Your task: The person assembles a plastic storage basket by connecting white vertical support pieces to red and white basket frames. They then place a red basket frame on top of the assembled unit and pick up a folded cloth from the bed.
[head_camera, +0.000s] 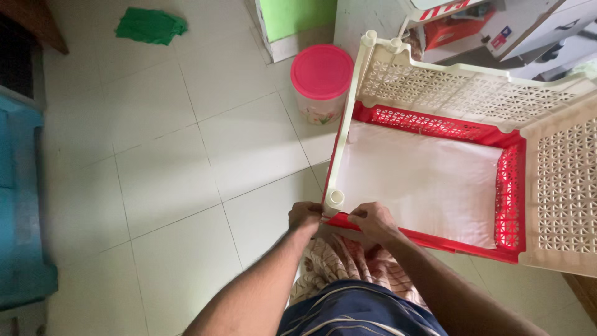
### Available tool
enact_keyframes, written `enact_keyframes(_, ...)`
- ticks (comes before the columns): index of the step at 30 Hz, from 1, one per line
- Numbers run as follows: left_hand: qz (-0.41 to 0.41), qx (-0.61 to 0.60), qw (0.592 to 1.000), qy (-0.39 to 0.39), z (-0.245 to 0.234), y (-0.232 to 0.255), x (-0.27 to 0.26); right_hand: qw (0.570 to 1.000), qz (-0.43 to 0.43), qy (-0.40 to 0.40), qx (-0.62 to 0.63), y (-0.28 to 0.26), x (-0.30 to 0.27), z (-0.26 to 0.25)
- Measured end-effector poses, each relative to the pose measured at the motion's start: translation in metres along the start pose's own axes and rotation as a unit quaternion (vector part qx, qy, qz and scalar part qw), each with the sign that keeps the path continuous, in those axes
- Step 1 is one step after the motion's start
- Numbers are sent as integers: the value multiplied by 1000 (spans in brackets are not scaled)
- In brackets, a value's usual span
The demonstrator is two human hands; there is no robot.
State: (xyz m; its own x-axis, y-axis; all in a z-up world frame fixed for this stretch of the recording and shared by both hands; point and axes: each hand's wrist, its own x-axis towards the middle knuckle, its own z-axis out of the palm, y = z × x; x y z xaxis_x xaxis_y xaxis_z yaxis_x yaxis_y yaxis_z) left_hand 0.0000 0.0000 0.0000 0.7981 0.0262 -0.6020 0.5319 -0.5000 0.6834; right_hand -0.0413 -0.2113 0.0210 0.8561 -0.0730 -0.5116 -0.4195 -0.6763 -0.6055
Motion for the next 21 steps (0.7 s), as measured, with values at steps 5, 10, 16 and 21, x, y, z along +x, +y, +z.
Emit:
enact_keyframes(5, -6, 3, 1000, -25, -5, 0, -6, 1000, 17, -17, 4, -22, -1, -1)
enact_keyframes(10, 42, -29, 998, -46, -11, -5, -8, 999, 34, -11, -34, -36, 2, 3)
enact_keyframes(16, 39, -160, 980, -112, -17, -17, -4, 998, 38, -27, -51, -41, 14, 13)
enact_keyframes(21, 56, -191, 975, -95, -9, -7, -7, 997, -33, 44, -58, -29, 27, 28)
